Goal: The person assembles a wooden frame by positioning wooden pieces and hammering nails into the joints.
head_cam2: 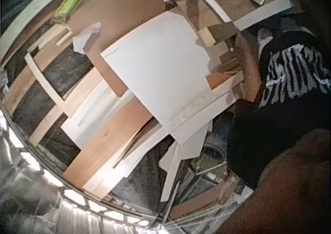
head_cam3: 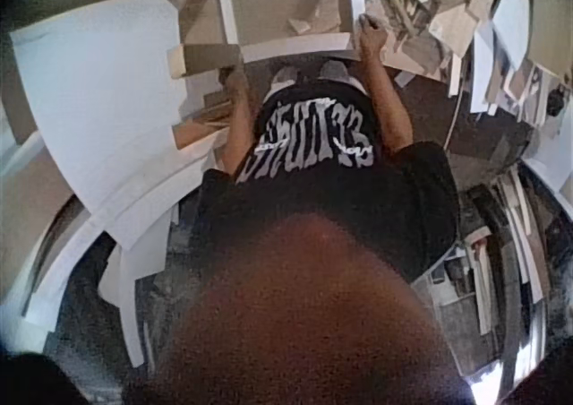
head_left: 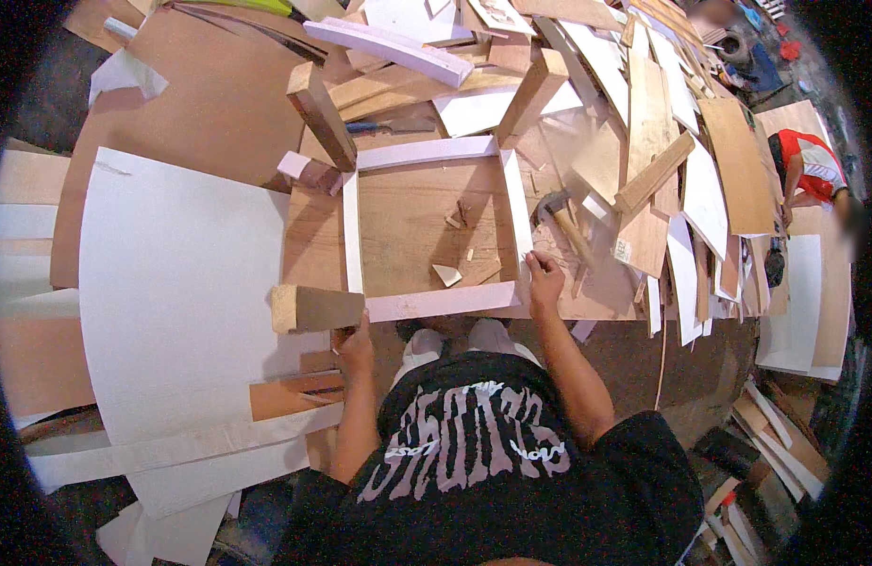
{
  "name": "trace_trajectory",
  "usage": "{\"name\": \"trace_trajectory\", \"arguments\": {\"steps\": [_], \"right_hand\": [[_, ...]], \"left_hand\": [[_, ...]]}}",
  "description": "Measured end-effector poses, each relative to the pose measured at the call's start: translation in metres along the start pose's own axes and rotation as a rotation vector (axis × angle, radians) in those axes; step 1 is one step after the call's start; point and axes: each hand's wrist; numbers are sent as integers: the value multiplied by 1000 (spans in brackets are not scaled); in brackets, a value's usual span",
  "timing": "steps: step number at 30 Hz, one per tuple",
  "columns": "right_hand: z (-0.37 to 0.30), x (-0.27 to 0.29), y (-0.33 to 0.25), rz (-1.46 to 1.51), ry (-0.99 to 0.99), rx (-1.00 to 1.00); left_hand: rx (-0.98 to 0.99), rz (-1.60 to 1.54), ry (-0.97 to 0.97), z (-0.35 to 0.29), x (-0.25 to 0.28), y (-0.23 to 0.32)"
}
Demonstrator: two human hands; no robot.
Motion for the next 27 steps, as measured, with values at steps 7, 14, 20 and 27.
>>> {"name": "trace_trajectory", "arguments": {"steps": [7,14,20,27], "right_hand": [[13,-29,-6,-45,176,49],[-31,-33,-34,-247,254,364],[-23,-40,-27,-194,190,492],[-13,-47,-50,-165,120,442]], "left_hand": [[103,-358,66,31,-22,-36],[99,-455,116,27,-35,-49],[-45,-199,127,21,-29,-39],[25,-63,112,20,-14,43]]}}
Point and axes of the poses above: each hand's wrist, its own z-axis towards the middle knuckle, its own x-axis out of the back of the hand, y = z × x, and after that the axes turned 7 degrees about -x, right-handed
